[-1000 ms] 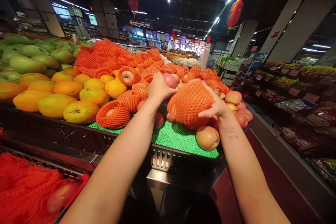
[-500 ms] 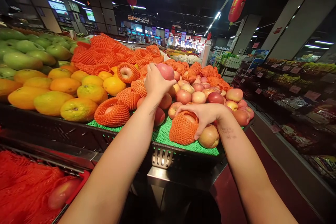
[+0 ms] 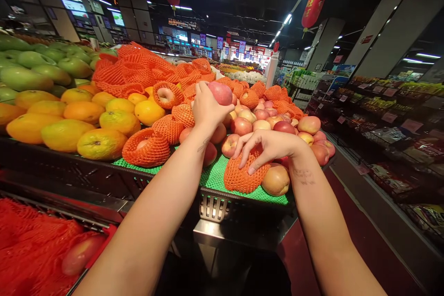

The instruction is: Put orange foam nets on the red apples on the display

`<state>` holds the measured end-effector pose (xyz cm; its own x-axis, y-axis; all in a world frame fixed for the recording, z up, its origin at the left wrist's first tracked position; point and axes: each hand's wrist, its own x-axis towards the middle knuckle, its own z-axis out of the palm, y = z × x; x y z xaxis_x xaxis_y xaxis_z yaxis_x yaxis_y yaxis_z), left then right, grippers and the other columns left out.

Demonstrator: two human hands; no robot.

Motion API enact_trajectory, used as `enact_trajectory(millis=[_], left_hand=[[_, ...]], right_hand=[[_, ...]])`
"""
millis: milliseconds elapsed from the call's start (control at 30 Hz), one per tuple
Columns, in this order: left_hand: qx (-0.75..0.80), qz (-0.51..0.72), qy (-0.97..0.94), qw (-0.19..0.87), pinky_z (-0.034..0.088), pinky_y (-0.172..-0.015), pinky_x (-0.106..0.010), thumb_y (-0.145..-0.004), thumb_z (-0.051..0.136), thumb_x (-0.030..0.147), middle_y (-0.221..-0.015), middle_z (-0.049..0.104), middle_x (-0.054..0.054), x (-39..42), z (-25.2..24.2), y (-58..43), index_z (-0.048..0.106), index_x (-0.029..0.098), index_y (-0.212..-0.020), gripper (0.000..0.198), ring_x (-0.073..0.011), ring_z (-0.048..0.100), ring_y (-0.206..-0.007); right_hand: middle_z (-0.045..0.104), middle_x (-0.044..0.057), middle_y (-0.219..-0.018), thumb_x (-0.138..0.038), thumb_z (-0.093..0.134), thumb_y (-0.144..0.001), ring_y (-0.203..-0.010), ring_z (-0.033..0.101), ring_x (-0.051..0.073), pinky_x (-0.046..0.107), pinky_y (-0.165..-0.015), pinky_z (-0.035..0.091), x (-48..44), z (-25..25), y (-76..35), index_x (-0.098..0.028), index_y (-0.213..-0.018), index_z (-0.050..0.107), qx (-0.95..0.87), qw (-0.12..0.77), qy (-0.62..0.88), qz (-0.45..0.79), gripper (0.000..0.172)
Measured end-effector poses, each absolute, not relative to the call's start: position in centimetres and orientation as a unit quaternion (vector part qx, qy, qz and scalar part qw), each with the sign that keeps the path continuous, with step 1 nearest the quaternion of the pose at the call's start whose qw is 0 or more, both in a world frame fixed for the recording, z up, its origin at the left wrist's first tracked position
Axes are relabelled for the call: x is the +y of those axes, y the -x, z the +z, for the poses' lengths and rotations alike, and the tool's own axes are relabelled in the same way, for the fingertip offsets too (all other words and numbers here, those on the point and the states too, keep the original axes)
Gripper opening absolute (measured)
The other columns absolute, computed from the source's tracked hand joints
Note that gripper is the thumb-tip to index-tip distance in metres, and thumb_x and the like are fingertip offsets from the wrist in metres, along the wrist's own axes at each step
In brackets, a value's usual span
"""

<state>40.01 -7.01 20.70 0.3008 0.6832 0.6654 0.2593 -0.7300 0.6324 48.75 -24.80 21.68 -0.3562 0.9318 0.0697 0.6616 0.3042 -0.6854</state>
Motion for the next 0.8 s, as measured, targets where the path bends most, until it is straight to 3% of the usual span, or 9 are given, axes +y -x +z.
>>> enact_trajectory(millis=[167, 300, 433, 500, 567, 633, 800], left_hand=[[0.221, 0.573, -0.762, 0.203, 0.044, -0.116, -0.057, -0.062, 0.090, 0.030, -0.134, 0.055, -0.015, -6.3, 19.9, -40.9, 0.047, 0.019, -0.126, 0.078, -0.0406, 0.054, -0.135], [0.111, 0.635, -0.739, 0.195, 0.045, -0.115, -0.056, -0.058, 0.094, 0.030, -0.133, 0.058, -0.013, -5.5, 19.5, -41.7, 0.048, 0.022, -0.125, 0.082, -0.0381, 0.057, -0.131], [0.006, 0.631, -0.746, 0.215, 0.046, -0.116, -0.050, -0.060, 0.096, 0.040, -0.135, 0.061, -0.012, -5.7, 19.9, -41.3, 0.049, 0.022, -0.130, 0.086, -0.0338, 0.060, -0.128], [-0.043, 0.602, -0.761, 0.237, 0.047, -0.115, -0.047, -0.060, 0.095, 0.044, -0.135, 0.062, -0.011, -6.3, 20.2, -40.8, 0.050, 0.022, -0.131, 0.086, -0.0328, 0.062, -0.127], [-0.089, 0.557, -0.786, 0.251, 0.048, -0.113, -0.046, -0.060, 0.095, 0.044, -0.136, 0.064, -0.011, -7.3, 20.1, -40.4, 0.053, 0.022, -0.132, 0.086, -0.0324, 0.064, -0.126], [-0.119, 0.507, -0.815, 0.253, 0.049, -0.112, -0.046, -0.061, 0.094, 0.044, -0.136, 0.065, -0.011, -8.2, 19.8, -40.4, 0.054, 0.022, -0.134, 0.086, -0.0324, 0.065, -0.124], [-0.064, 0.468, -0.843, 0.258, 0.044, -0.118, -0.057, -0.064, 0.093, 0.047, -0.143, 0.062, -0.018, -10.4, 19.7, -41.5, 0.054, 0.019, -0.141, 0.090, -0.0390, 0.059, -0.134]], right_hand=[[0.078, 0.007, -0.116, -0.035, 0.079, -0.089, -0.117, 0.069, 0.022, 0.036, -0.112, 0.049, -23.6, 20.7, -48.9, -0.019, -0.107, 0.083, -0.757, 0.232, 0.531, 0.300, 0.025], [0.075, 0.010, -0.127, -0.039, 0.079, -0.089, -0.124, 0.067, 0.022, 0.037, -0.117, 0.047, -22.9, 19.9, -49.8, -0.015, -0.122, 0.076, -0.723, 0.260, 0.547, 0.334, 0.041], [0.074, 0.011, -0.125, -0.060, 0.090, -0.069, -0.114, 0.072, 0.025, 0.044, -0.107, 0.056, -22.9, 19.8, -50.5, -0.021, -0.139, 0.059, -0.614, 0.464, 0.536, 0.348, 0.086], [0.072, 0.010, -0.126, -0.071, 0.089, -0.062, -0.115, 0.071, 0.027, 0.045, -0.104, 0.059, -22.7, 19.8, -50.5, -0.025, -0.139, 0.057, -0.570, 0.579, 0.481, 0.329, 0.095], [0.072, 0.010, -0.127, -0.074, 0.083, -0.067, -0.122, 0.068, 0.029, 0.045, -0.103, 0.059, -22.4, 19.8, -50.3, -0.025, -0.136, 0.059, -0.530, 0.655, 0.437, 0.314, 0.088], [0.073, 0.010, -0.121, -0.067, 0.082, -0.072, -0.123, 0.068, 0.029, 0.042, -0.102, 0.060, -22.1, 19.7, -50.1, -0.022, -0.129, 0.063, -0.481, 0.705, 0.426, 0.302, 0.076], [0.073, 0.010, -0.114, -0.044, 0.084, -0.071, -0.106, 0.071, 0.027, 0.036, -0.085, 0.065, -21.5, 19.7, -50.3, -0.018, -0.115, 0.068, -0.338, 0.776, 0.442, 0.297, 0.054]])
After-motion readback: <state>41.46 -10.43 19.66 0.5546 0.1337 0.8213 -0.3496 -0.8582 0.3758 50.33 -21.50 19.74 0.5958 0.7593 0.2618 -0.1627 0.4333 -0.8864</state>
